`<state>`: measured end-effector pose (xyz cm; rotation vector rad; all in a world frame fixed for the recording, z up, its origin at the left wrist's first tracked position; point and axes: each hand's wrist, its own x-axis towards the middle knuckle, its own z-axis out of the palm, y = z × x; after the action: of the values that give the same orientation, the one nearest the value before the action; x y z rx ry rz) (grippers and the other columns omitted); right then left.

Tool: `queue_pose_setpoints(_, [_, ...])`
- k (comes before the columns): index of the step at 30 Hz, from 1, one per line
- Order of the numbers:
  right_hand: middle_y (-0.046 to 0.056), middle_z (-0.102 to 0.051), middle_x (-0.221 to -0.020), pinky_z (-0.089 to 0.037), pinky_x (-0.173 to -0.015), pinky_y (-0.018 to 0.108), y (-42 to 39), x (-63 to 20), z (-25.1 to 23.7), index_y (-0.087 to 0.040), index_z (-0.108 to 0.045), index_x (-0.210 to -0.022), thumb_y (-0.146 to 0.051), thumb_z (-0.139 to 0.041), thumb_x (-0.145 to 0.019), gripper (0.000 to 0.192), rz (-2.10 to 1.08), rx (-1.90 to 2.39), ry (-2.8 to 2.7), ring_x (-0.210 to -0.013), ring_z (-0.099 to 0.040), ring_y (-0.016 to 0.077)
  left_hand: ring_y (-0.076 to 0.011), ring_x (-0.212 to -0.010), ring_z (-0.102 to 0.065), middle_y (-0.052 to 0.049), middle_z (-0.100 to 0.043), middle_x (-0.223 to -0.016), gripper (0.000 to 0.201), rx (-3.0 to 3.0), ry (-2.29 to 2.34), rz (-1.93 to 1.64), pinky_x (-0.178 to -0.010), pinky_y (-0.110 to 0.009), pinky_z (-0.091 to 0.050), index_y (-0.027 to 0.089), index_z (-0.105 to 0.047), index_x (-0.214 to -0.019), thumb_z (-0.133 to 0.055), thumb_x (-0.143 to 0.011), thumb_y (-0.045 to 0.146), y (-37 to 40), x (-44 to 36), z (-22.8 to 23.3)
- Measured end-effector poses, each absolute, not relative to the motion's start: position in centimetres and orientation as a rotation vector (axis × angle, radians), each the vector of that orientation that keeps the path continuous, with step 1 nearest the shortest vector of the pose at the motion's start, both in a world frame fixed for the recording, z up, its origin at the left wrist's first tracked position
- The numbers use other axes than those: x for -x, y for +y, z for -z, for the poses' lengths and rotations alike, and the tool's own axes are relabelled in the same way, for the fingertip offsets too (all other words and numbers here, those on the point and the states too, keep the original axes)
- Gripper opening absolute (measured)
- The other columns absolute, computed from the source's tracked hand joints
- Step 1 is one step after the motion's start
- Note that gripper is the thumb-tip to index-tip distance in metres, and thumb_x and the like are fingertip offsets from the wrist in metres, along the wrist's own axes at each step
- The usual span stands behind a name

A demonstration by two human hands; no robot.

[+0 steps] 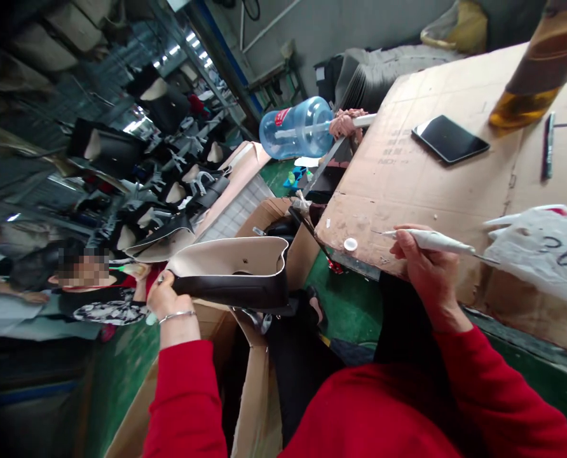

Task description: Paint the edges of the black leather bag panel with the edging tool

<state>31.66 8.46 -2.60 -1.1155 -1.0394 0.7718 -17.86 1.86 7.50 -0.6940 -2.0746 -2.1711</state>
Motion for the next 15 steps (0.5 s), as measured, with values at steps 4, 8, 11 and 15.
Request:
queue_pose_setpoints(4, [0.003, -0.064, -0.074, -0.047, -0.053, 0.057, 8.2, -31.7, 2.8, -0.045, -0.076, -0.097, -0.059, -0.068, -0.092, 0.017, -0.752, 1.160, -1.062, -0.060, -0.059, 0.0358, -0.0151, -0.085, -0.062, 0.005, -0.063, -0.081, 0.014, 0.446, -1.895, 2.158, -0.094, -0.035, -0.055, 0.015, -0.058, -0.084, -0.064, -0.074, 0.008, 4.6, 19.8, -10.2])
queue_pose_setpoints(8, [0.003, -0.064, -0.076, -0.051, -0.057, 0.045, 8.0, -31.8, 3.1, -0.026, -0.074, -0.102, -0.055, -0.064, -0.096, 0.031, -0.713, 1.229, -1.109, -0.062, -0.060, 0.0266, -0.0191, -0.114, -0.064, -0.002, -0.067, -0.112, 0.018, 0.404, -1.822, 2.118, -0.105, -0.032, -0.051, 0.018, -0.060, -0.100, -0.056, -0.083, 0.017, 6.3, 20.8, -10.5])
queue_pose_setpoints(11, [0.005, -0.066, -0.076, -0.049, -0.058, 0.041, 8.1, -31.9, 3.3, -0.020, -0.074, -0.103, -0.055, -0.067, -0.095, 0.036, -0.692, 1.249, -1.100, -0.062, -0.061, 0.0249, -0.0202, -0.128, -0.059, -0.007, -0.065, -0.129, 0.026, 0.532, -1.959, 2.084, -0.112, -0.033, -0.046, 0.017, -0.063, -0.112, -0.053, -0.089, 0.021, 7.0, 19.6, -7.4])
queue_pose_setpoints(15, [0.009, -0.065, -0.068, -0.046, -0.054, 0.039, 8.5, -31.5, 3.2, -0.019, -0.078, -0.096, -0.057, -0.077, -0.085, 0.040, -0.596, 1.246, -1.011, -0.055, -0.059, 0.0242, -0.0273, -0.113, -0.069, -0.013, -0.074, -0.116, 0.033, 0.772, -2.312, 2.087, -0.102, -0.042, -0.054, 0.016, -0.072, -0.106, -0.074, -0.073, 0.011, 5.1, 16.1, -0.9])
